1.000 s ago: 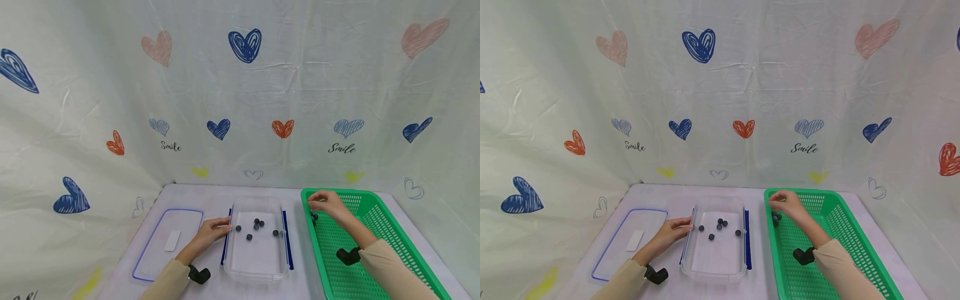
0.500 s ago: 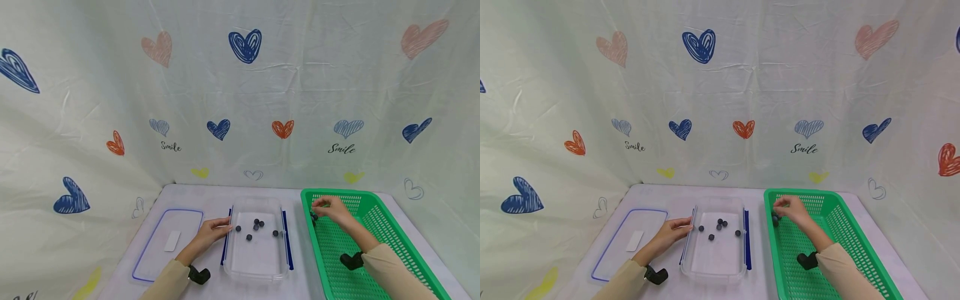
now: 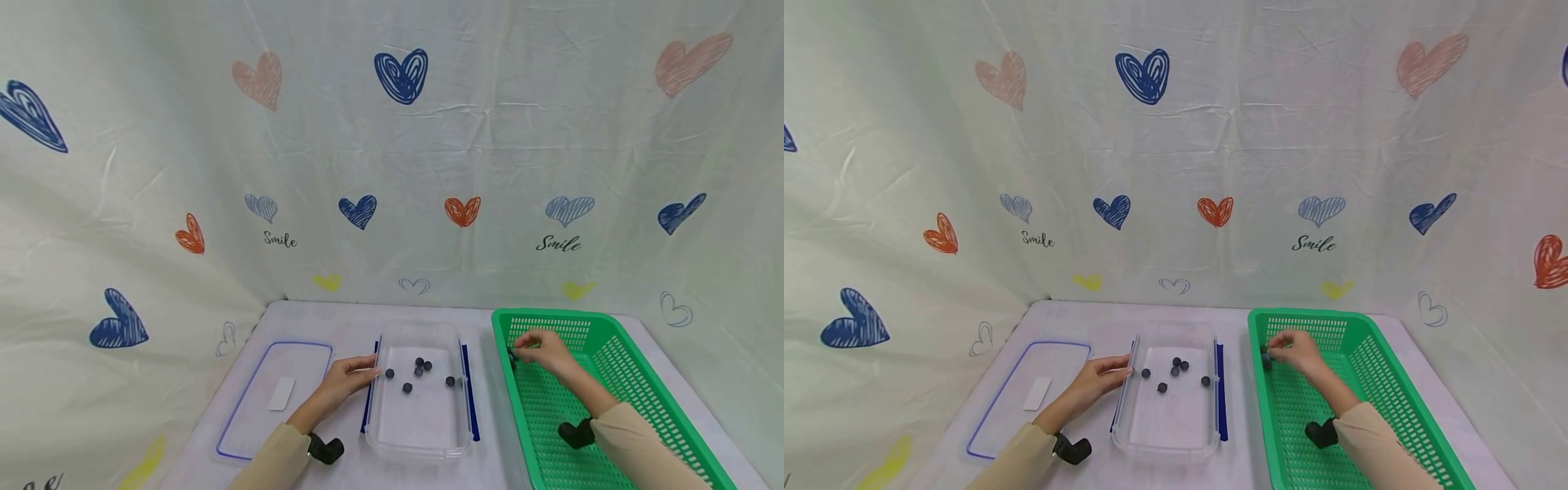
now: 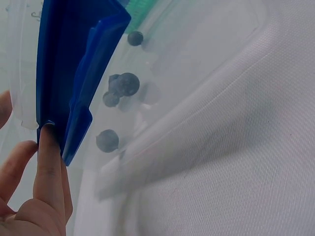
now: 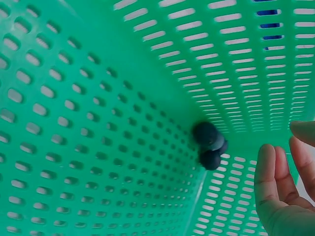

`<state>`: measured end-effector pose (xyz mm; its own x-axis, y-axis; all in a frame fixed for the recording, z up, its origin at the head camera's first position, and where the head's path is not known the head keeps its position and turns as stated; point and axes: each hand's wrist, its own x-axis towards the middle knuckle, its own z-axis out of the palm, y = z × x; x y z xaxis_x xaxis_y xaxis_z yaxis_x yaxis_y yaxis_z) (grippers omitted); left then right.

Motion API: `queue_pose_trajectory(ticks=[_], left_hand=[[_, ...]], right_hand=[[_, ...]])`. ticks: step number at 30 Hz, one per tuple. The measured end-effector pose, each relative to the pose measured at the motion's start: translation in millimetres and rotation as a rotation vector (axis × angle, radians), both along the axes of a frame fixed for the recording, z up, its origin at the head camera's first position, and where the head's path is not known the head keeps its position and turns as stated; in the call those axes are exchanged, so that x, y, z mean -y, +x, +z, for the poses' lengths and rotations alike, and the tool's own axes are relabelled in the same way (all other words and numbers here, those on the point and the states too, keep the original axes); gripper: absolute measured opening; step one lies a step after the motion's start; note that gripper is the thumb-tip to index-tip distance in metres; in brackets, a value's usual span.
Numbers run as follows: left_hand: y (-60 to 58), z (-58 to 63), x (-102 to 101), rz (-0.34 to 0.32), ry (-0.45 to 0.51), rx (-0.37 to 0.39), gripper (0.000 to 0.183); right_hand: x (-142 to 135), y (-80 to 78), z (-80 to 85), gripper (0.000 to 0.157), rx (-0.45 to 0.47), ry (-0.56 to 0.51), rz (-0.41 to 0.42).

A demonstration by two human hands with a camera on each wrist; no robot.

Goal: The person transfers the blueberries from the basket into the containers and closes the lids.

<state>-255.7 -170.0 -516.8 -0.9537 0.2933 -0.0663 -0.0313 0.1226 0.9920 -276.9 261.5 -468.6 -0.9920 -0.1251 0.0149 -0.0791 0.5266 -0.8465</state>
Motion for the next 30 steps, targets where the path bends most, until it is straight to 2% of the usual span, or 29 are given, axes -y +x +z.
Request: queue_pose_trajectory(ticks=[17, 30], left_hand=[[-1.2, -1.6, -1.1, -0.01, 0.014, 0.006, 0.061], [0.0, 1.0, 0.0, 0.003, 0.002, 0.002, 0.062]], right_hand=[[-1.1, -3.9, -21.2, 0.014, 0.02, 0.009, -0.052], [-3.2, -6.7, -33.0, 0.01, 0.032, 0.061, -0.079]])
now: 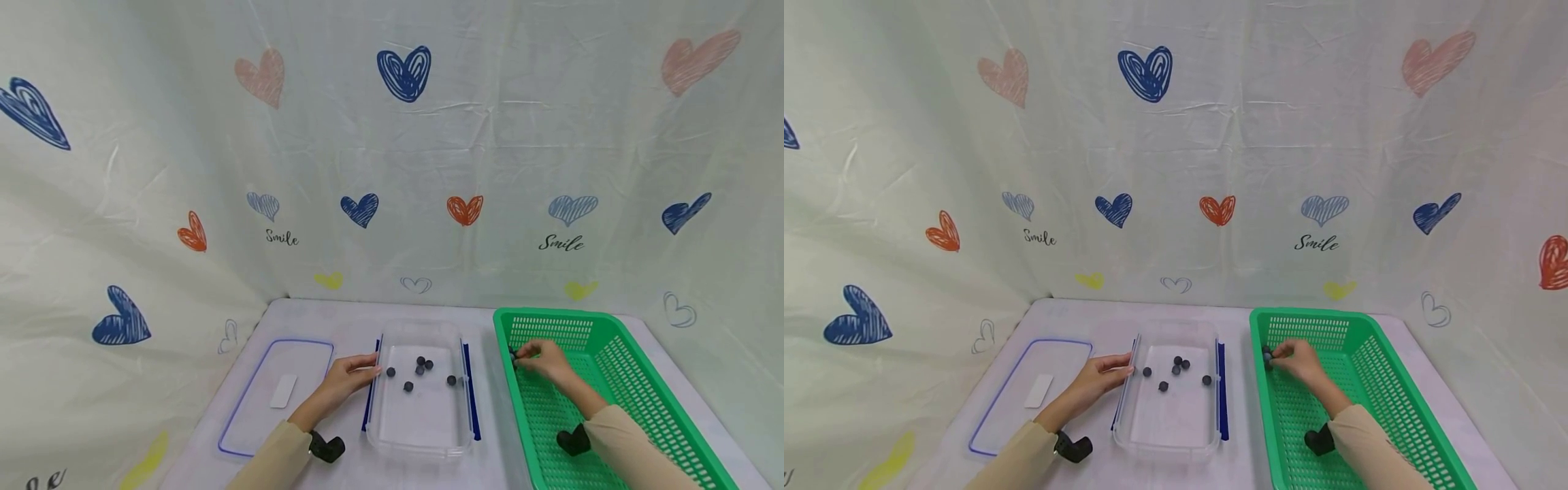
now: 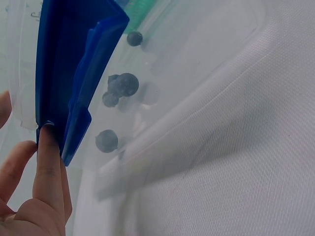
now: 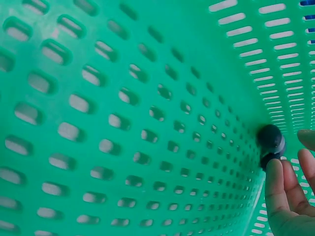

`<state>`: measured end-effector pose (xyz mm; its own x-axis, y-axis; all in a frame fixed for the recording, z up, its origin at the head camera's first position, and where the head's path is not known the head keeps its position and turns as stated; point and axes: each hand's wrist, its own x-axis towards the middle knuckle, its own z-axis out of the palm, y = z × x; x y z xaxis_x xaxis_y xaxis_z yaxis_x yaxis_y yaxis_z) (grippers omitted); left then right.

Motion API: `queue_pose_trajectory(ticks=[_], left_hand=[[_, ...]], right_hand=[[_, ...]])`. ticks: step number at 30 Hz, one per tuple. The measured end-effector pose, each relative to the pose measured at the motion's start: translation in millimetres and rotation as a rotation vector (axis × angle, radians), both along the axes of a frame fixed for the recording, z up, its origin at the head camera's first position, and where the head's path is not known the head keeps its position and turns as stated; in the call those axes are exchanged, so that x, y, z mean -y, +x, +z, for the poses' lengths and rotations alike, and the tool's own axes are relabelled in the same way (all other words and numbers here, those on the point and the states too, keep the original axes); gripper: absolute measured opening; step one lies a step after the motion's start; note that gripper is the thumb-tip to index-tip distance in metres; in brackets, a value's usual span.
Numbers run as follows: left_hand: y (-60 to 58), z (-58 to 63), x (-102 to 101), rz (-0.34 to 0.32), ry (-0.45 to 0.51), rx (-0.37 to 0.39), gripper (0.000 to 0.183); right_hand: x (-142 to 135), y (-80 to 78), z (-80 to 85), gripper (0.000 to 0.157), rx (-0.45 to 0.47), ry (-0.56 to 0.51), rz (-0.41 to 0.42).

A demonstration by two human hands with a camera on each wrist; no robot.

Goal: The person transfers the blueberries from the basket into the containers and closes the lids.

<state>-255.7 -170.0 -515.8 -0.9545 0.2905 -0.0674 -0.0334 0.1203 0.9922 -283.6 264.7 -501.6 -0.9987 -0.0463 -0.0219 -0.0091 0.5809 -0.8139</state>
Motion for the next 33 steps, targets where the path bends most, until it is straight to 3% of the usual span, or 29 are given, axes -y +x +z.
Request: queue_pose_trajectory(ticks=[24, 33], left_hand=[[-0.6, -1.9, -0.2, 0.004, 0.002, 0.004, 0.062], [0.6, -0.1, -0.2, 0.0, -0.014, 0.001, 0.061]], right_hand=[[0.1, -1.7, -16.2, 0.01, -0.034, 0.063, 0.013], [3.0, 1.2, -14.5, 0.012, -0.038, 0.076, 0.008]])
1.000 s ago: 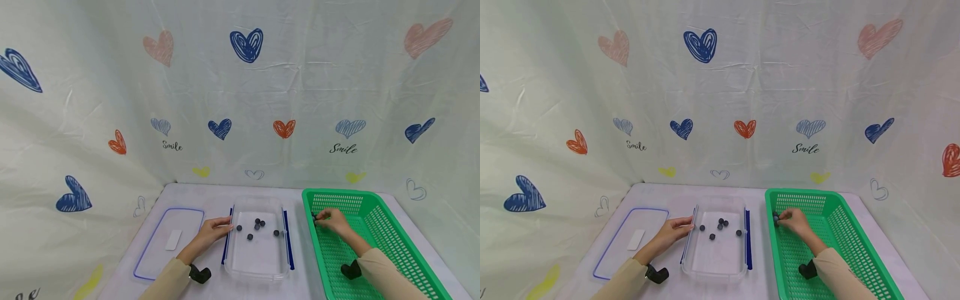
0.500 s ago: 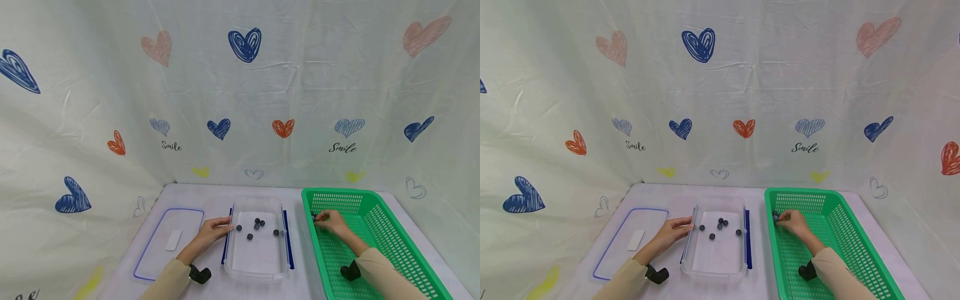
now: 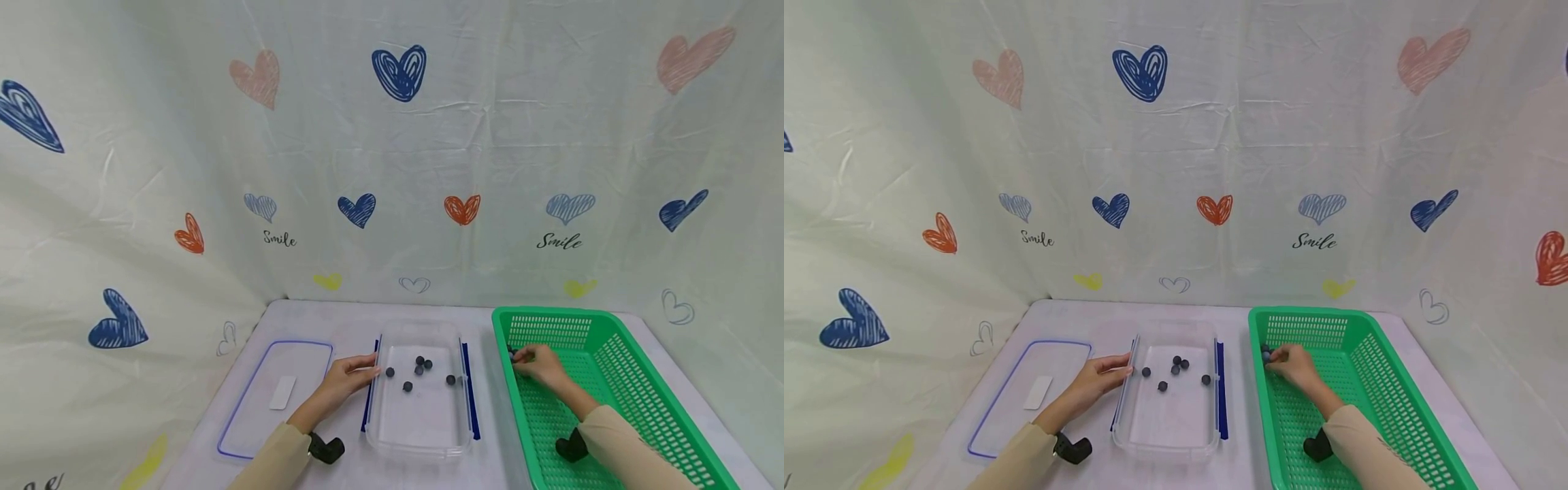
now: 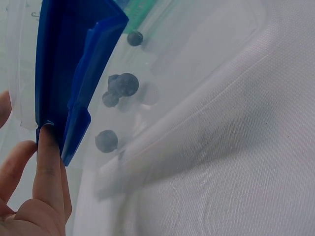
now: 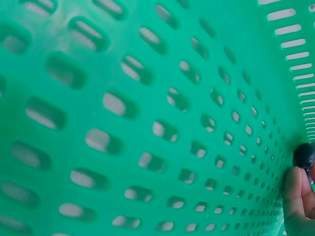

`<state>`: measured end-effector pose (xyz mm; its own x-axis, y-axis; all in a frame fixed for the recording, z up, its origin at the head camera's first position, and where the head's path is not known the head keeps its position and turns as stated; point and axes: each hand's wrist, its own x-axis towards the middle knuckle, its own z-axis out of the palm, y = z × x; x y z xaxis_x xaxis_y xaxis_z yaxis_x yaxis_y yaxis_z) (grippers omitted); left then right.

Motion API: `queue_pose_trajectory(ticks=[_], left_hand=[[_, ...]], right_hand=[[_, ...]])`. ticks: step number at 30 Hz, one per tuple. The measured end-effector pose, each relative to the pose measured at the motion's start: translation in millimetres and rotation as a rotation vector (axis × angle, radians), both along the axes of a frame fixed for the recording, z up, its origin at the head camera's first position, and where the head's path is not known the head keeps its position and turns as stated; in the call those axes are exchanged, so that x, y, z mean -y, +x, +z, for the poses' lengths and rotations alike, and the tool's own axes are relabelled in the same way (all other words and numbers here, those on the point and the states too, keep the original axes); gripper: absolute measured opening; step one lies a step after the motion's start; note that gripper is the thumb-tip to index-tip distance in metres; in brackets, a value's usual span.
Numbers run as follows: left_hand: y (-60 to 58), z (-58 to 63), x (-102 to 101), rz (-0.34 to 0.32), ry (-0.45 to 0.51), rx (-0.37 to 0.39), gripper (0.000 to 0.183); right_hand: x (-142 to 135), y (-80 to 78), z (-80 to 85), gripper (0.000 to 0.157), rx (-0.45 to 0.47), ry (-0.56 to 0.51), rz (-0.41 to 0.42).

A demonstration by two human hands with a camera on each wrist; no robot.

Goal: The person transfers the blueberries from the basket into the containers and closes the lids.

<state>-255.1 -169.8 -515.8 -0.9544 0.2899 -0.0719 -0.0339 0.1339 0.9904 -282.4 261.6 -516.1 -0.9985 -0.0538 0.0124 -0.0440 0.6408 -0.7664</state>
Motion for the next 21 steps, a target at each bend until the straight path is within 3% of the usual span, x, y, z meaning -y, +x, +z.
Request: queue_pose_trajectory(ticks=[21], left_hand=[[-3.9, -2.5, 0.2, -0.013, 0.036, 0.003, 0.061]], right_hand=[[3.0, -3.1, -9.5, 0.005, -0.058, -0.019, -0.01]])
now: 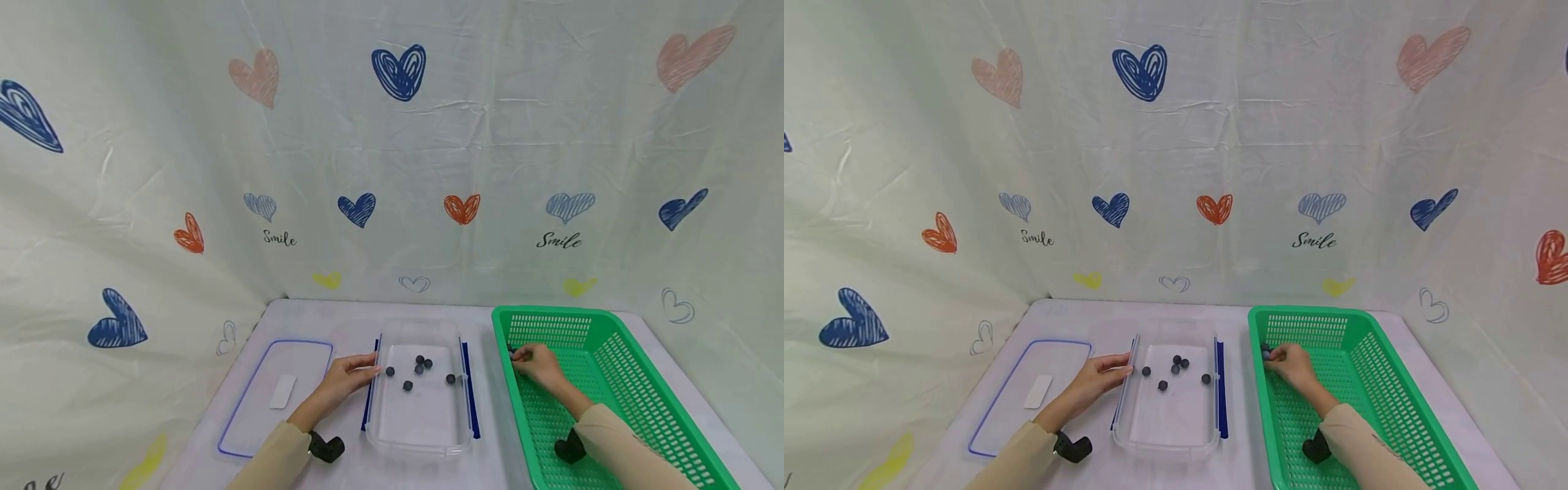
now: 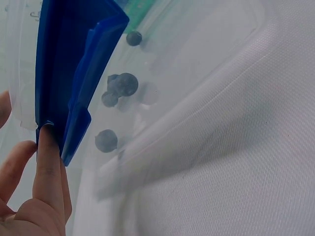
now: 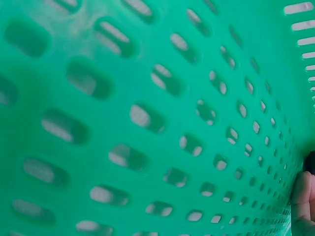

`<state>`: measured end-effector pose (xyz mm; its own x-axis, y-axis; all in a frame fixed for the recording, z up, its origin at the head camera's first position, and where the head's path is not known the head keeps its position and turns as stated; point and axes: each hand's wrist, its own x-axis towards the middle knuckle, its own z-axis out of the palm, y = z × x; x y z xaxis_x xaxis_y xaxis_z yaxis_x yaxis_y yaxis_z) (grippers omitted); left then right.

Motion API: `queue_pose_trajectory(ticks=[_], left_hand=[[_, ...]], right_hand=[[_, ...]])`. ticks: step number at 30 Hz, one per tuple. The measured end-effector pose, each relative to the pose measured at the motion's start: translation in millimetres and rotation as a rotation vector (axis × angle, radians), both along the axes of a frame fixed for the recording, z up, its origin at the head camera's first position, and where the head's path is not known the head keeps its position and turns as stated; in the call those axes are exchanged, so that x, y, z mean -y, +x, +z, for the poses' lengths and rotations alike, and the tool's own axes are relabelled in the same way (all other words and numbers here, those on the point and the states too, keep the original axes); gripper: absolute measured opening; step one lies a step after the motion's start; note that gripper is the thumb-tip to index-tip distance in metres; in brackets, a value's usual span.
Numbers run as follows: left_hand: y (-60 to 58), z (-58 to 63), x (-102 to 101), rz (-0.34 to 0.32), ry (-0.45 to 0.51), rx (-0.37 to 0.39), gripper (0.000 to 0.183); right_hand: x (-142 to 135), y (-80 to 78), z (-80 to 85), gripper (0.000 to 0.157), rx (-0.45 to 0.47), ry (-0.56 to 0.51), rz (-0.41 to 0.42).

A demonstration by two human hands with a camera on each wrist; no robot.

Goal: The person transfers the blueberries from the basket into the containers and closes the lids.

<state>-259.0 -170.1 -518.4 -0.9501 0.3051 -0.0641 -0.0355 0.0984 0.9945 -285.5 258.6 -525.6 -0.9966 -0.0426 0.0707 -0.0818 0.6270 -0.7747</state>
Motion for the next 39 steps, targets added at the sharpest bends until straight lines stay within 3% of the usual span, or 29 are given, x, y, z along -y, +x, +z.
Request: queue_pose_trajectory(ticks=[15, 39], left_hand=[[1.3, -2.1, 0.9, -0.003, 0.013, -0.006, 0.06], [0.3, -1.1, 0.9, 0.007, 0.016, 0.001, 0.063]], right_hand=[[-0.8, 2.0, 9.7, 0.007, 0.065, -0.035, -0.038], [-13.1, 5.5, 28.3, 0.011, 0.07, -0.018, -0.033]])
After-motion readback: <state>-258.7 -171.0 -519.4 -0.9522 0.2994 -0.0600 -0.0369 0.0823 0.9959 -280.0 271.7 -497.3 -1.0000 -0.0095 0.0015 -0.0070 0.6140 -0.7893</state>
